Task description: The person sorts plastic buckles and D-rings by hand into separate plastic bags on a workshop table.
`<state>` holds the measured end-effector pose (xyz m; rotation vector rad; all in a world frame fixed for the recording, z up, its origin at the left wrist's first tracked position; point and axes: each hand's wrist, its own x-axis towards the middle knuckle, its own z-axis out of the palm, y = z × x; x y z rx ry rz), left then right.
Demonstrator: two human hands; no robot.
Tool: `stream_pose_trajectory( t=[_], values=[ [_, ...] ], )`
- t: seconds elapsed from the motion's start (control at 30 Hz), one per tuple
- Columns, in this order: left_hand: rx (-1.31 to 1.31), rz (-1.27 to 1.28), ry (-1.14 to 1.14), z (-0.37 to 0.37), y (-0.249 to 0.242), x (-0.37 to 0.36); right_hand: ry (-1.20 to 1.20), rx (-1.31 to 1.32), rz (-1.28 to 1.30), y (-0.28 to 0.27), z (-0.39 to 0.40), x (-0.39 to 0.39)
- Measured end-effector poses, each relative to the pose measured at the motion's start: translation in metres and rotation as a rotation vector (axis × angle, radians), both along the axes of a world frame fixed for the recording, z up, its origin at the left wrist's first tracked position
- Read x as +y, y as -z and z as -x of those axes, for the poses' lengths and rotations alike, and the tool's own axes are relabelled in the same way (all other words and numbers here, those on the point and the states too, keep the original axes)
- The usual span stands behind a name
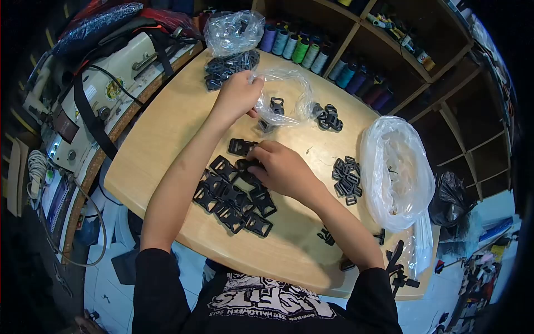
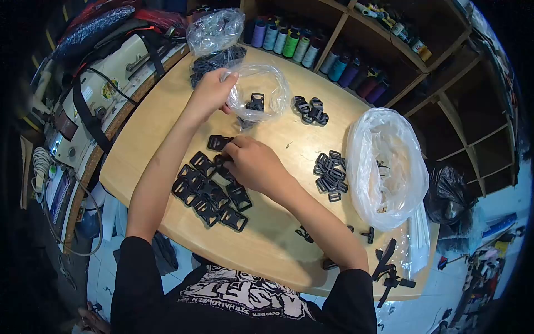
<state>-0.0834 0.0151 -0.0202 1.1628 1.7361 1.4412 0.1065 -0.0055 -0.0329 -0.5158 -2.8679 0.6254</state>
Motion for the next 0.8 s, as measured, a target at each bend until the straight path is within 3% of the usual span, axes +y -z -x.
stream_pose_trajectory(
  t=[0.07, 0.13, 0.17, 0.23, 0.3, 0.43, 0.5, 0.63, 0.7, 0.8],
  values=[
    [0.015, -0.005, 0.006, -0.002, -0.001, -0.001, -0.012, 0.073, -0.074, -0.001, -0.001, 0.002],
    [0.03, -0.015, 0.001, -0.002, -0.005, -0.003, 0.145, 0.354, 0.286, -0.013, -0.001, 0.008],
    [0.052, -0.006, 0.015, -0.002, -0.006, -0.004, 0.285, 0.382, 0.623, -0.028, -0.004, 0.012],
    [0.084, 0.001, 0.042, -0.004, -0.007, -0.004, 0.387, 0.522, 0.886, -0.048, -0.009, 0.033],
    [0.063, 0.006, 0.012, -0.008, -0.006, -0.004, 0.532, 0.578, 0.617, -0.049, -0.005, 0.055],
    [0.064, 0.002, 0.007, -0.011, -0.01, -0.006, 0.603, 0.592, 0.539, -0.057, -0.006, 0.064],
    [0.087, -0.001, 0.002, -0.011, -0.008, -0.007, 0.537, 0.62, 0.599, -0.056, -0.01, 0.053],
    [0.1, 0.003, 0.003, -0.012, -0.008, -0.007, 0.223, 0.061, 0.644, -0.047, -0.018, 0.035],
    [0.125, -0.005, -0.002, -0.013, -0.006, -0.005, -0.064, 0.102, 0.202, -0.017, -0.021, 0.033],
    [0.127, -0.013, -0.024, -0.014, -0.004, -0.005, -0.097, 0.047, 0.167, -0.012, -0.021, 0.01]
  ],
)
